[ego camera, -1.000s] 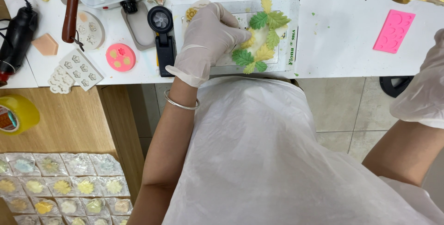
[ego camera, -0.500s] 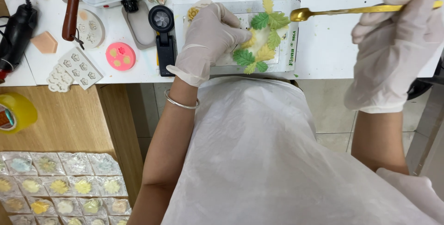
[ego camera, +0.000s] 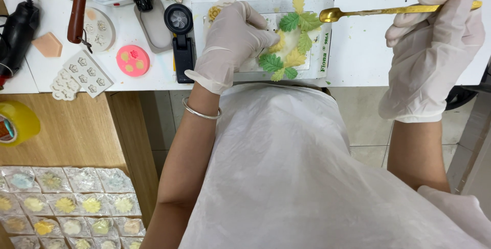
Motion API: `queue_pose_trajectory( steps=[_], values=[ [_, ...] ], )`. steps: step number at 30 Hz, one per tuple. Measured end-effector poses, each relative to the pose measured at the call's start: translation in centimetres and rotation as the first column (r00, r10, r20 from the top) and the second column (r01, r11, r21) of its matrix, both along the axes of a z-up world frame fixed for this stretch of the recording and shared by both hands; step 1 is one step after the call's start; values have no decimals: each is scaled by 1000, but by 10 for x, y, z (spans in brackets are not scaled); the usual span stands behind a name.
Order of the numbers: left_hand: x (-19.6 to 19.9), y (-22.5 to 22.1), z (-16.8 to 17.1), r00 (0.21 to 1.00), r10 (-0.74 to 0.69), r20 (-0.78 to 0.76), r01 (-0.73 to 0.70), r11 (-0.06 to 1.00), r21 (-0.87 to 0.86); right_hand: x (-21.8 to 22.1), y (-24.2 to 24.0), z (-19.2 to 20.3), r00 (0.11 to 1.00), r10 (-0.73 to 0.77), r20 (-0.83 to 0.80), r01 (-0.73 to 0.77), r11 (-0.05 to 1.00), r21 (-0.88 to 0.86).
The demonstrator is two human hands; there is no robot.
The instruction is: Decorating a wax base by applying pre-molded wax flowers and leaves using liquid wax as an adhesive.
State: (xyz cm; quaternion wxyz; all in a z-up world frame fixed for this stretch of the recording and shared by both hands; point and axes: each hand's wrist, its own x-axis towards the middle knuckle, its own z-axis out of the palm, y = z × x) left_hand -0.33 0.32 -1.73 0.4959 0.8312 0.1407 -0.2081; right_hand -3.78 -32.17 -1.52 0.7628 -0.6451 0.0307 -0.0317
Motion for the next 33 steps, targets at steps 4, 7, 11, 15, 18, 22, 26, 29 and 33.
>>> queue_pose_trajectory(
  steps=[4,7,11,15,18,22,26,29,33],
  values=[
    [0,0,1,1000,-1,12,1,1000,11,-1,5,2,1000,2,-7,-2,1000,2],
    [0,-1,-1,1000,0,19,0,1000,17,1,13,4,999,-6,-34,7,1000,24],
    [1,-1,3,1000,8,3,-8,1000,7,5,20,3,999,9,-50,-8,1000,27],
    [2,0,8,1000,2,-26,-2,1000,5,7,21,4,999,15,-52,-14,1000,20],
    [1,2,5,1000,-15,7,15,999,29,7,18,6,999,15,-40,-15,1000,16],
    [2,6,14,1000,-8,0,8,999,40,11,13,10,1000,16,-21,-16,1000,14],
    [1,20,47,995,61,-83,-65,997,-46,29,24,20,999,45,-7,-45,999,6],
    [-11,49,72,983,176,-51,-182,972,-146,50,46,37,990,142,2,-142,990,-4],
    [-38,130,58,796,384,467,-361,922,-142,84,98,56,955,295,21,-295,955,-4]
  ],
)
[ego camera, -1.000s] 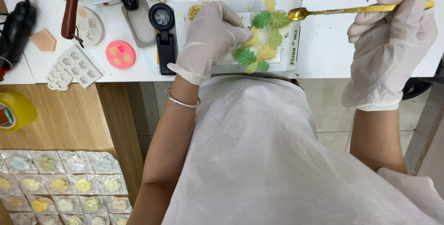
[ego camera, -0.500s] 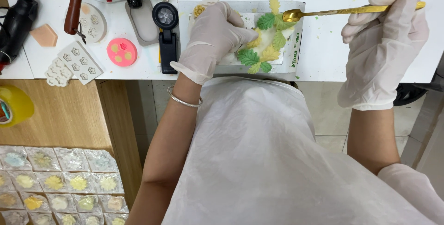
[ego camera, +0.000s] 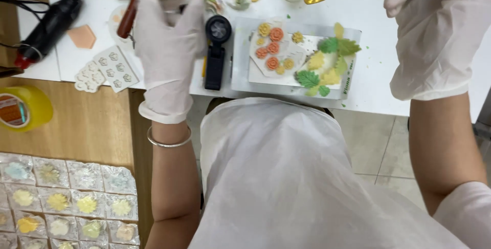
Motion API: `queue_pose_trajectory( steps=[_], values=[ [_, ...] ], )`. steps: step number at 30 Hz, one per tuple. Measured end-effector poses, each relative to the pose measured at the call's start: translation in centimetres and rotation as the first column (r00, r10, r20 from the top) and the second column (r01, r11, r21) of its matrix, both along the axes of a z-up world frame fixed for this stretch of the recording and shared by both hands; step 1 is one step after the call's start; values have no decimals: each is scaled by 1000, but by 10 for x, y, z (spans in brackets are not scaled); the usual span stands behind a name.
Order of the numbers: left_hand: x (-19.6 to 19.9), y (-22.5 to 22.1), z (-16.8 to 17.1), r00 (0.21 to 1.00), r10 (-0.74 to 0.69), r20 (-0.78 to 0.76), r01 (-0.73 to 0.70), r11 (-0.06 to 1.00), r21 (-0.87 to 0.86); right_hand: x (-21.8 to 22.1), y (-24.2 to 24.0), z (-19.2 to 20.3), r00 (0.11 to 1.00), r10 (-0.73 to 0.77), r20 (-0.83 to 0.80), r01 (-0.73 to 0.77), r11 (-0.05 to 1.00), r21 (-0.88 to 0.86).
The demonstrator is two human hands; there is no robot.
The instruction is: Decorating a wax base by applying pre-molded wax flowers and leaves using liquid wax as an adhesive.
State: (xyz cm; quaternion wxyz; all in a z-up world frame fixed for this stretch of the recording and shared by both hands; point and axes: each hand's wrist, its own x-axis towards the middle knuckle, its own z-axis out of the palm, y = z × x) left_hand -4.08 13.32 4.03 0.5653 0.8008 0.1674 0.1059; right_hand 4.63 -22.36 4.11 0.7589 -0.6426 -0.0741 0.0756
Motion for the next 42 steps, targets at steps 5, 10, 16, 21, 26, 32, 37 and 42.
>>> queue_pose_trajectory(
  steps=[5,10,16,21,26,32,37,42],
  values=[
    [-18,113,-82,942,127,311,-317,642,698,59,98,-22,978,202,58,-201,979,-21],
    [1,151,-122,862,203,-465,-100,966,237,98,205,-73,924,381,30,-374,919,-126],
    [10,152,-131,906,-76,-417,-79,936,-342,102,270,-121,940,342,-8,-337,922,-191],
    [14,149,-136,954,-49,-296,-28,968,-251,95,281,-127,958,275,-75,-285,909,-306],
    [16,148,-119,945,-44,-325,-32,974,-223,100,271,-139,969,230,-89,-246,923,-297],
    [19,151,-116,933,-52,-357,-17,982,-187,102,253,-146,984,159,-85,-172,970,-171],
    [19,153,-127,947,-49,-317,-38,964,-262,99,242,-144,980,200,20,-195,971,-137],
    [21,159,-140,954,-71,-293,-5,968,-250,92,231,-124,991,120,-56,-126,984,-129]
  ],
)
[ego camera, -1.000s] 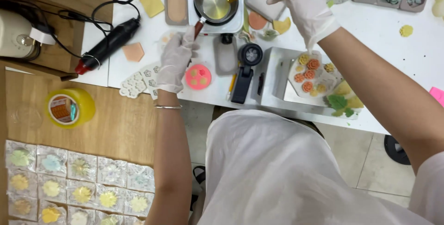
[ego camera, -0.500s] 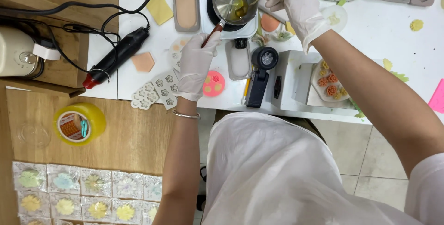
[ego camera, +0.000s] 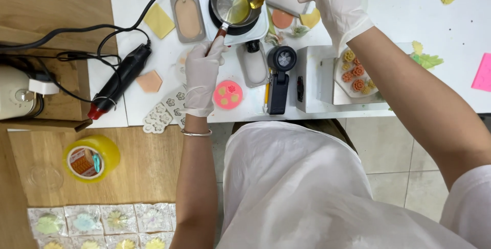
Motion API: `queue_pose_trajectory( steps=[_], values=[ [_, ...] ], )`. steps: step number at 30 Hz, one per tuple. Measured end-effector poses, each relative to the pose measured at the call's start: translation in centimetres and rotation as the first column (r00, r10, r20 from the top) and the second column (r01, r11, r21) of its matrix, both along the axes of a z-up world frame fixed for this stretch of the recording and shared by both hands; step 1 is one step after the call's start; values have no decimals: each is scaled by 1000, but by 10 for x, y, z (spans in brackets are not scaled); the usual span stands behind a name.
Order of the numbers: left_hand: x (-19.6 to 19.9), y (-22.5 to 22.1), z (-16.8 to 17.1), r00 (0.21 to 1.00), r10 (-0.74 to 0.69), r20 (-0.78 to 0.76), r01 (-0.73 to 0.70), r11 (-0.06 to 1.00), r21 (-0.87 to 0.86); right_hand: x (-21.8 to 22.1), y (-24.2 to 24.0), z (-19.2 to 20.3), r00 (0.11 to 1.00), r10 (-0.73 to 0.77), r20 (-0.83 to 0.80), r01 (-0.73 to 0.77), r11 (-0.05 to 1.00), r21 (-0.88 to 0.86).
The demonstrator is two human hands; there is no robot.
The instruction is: Decorating a wax base by applying pre-molded wax flowers and leaves using liquid wax as an adhesive.
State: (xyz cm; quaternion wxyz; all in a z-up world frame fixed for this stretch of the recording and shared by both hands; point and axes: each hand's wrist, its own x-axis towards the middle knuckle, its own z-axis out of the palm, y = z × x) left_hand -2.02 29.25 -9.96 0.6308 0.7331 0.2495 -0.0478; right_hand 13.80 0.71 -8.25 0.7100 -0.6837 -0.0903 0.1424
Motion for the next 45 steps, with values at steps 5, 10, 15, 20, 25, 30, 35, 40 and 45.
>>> queue_pose_trajectory(
  steps=[5,10,15,20,25,30,35,40,45],
  values=[
    [3,6,6,997,-12,-75,9,999,-34,-26,-49,66,998,18,-59,-11,993,118],
    [1,14,7,995,-48,-84,40,995,-96,-73,-156,100,976,-159,-150,158,987,-17],
    [-2,11,12,991,-68,-119,62,997,-53,-114,-208,125,960,-263,-99,260,965,-38],
    [-13,8,16,997,-7,-77,6,1000,-16,-146,-224,129,889,-420,-180,422,906,-29],
    [-29,0,24,985,162,51,-167,979,119,-164,-249,108,876,-453,-164,459,889,-3],
    [-56,17,-3,911,164,379,-252,947,197,-175,-272,83,924,-380,-28,381,924,15],
    [-71,8,18,893,211,398,-350,881,319,-188,-266,76,908,-420,13,419,908,9],
    [-78,3,32,869,35,494,-357,735,577,-201,-260,67,902,-397,168,406,914,-22],
    [-83,6,32,889,115,444,-375,740,558,-207,-248,68,886,-366,283,407,908,-98]
  ],
)
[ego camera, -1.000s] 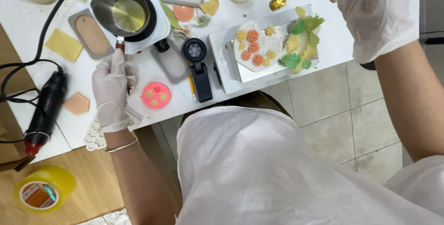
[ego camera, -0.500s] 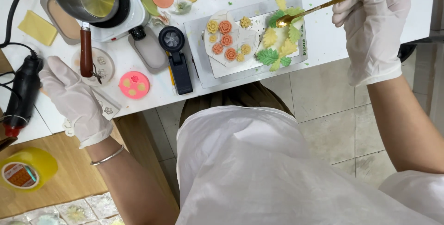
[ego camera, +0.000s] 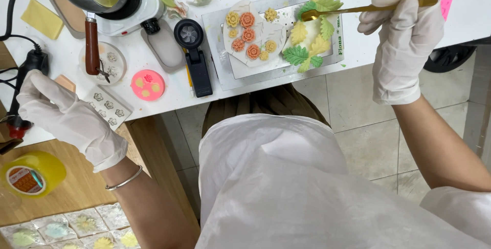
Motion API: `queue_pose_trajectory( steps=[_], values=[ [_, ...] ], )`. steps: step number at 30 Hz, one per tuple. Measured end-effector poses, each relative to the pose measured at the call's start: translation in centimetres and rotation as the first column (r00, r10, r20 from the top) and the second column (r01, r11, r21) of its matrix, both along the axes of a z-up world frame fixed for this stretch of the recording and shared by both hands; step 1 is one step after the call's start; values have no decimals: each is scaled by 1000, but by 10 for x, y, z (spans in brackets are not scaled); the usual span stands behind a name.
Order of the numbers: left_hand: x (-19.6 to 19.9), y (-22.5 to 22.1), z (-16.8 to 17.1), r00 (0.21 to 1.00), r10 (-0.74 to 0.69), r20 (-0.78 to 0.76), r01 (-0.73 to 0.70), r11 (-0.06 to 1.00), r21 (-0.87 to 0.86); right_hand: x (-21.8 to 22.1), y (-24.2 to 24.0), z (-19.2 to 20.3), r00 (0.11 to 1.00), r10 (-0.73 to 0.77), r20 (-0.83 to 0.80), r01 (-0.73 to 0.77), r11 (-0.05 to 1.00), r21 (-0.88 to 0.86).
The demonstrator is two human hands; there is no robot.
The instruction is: Decorating a wax base by applying pre-molded wax flowers and leaves using liquid wax as an adhesive.
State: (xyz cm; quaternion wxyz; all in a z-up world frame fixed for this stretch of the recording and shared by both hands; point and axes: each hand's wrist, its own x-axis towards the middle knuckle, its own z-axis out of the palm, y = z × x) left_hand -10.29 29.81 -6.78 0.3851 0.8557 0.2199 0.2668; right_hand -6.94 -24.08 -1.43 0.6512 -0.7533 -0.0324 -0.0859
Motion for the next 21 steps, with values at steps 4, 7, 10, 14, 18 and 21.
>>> queue_pose_trajectory(
  steps=[4,7,10,14,18,21],
  values=[
    [6,0,4,999,7,36,-6,1000,-28,-4,14,7,990,51,133,-23,980,-200],
    [4,5,3,998,-22,56,23,999,-26,-8,21,10,985,63,162,-14,957,-289],
    [5,9,1,997,-16,75,15,1000,16,-8,26,20,957,143,252,-22,903,-428],
    [6,11,1,996,0,88,-2,1000,24,-6,24,22,941,182,285,-8,855,-518],
    [4,10,1,995,-8,101,3,999,50,-6,23,30,926,89,366,4,969,-247],
    [1,3,8,997,8,82,-14,997,72,-6,31,48,972,-49,232,45,999,23]
  ],
)
